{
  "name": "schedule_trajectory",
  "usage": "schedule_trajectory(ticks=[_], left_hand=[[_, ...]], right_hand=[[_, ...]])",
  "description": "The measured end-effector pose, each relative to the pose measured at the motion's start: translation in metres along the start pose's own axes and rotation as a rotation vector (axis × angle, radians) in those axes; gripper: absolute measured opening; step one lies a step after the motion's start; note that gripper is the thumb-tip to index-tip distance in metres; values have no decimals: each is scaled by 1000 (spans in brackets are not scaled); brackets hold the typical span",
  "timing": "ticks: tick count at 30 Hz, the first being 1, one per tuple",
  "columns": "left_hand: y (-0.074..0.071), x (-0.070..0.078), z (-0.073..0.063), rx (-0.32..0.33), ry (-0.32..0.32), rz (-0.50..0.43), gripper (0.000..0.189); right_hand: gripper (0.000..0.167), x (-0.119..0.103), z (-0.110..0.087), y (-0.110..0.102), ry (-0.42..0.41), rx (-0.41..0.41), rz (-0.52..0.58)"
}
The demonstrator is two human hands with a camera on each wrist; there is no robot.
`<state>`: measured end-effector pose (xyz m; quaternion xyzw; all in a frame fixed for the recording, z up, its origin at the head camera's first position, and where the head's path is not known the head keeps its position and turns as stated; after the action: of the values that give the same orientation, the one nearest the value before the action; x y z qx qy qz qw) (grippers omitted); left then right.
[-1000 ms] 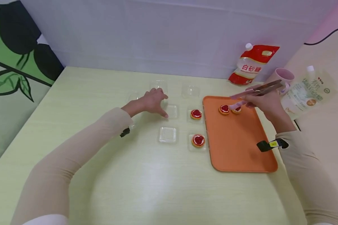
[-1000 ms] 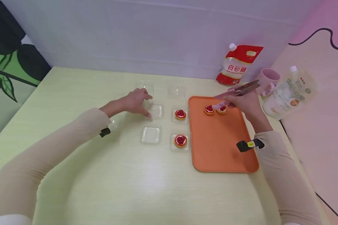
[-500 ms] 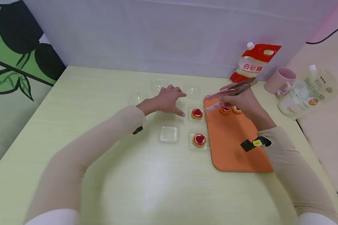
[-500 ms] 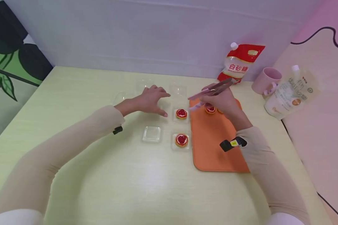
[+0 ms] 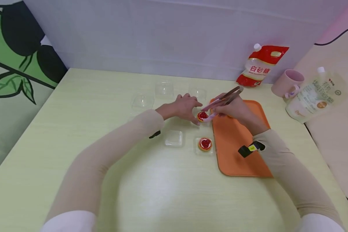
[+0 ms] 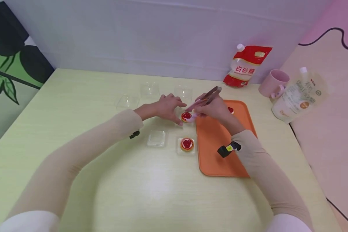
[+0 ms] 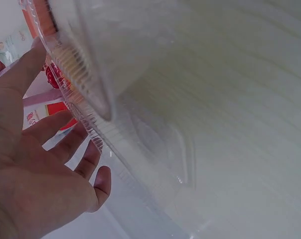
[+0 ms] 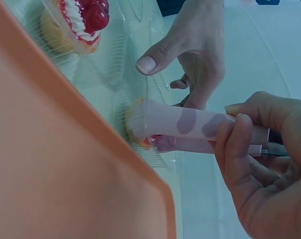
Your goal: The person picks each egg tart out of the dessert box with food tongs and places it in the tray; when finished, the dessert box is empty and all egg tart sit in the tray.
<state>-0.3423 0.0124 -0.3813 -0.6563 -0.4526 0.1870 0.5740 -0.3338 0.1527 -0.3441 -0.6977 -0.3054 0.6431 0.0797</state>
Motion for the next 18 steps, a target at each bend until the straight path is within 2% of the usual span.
schedule_trajectory(ticks=[12, 18], left_hand=[[0, -1, 1, -8, -24, -38, 83], [2, 0, 3, -17, -30, -56, 82]], right_hand=[[30, 0, 8, 12, -38, -31, 15], [30, 3, 8, 11, -11, -20, 17]])
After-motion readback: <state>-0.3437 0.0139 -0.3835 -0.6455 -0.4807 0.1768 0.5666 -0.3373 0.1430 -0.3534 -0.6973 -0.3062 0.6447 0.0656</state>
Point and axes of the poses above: each hand's wrist, its own z-axis towards the middle knuckle, its own y-axis out of the palm, x = y × z, the point moved 9 cm from there along z, towards the middle knuckle
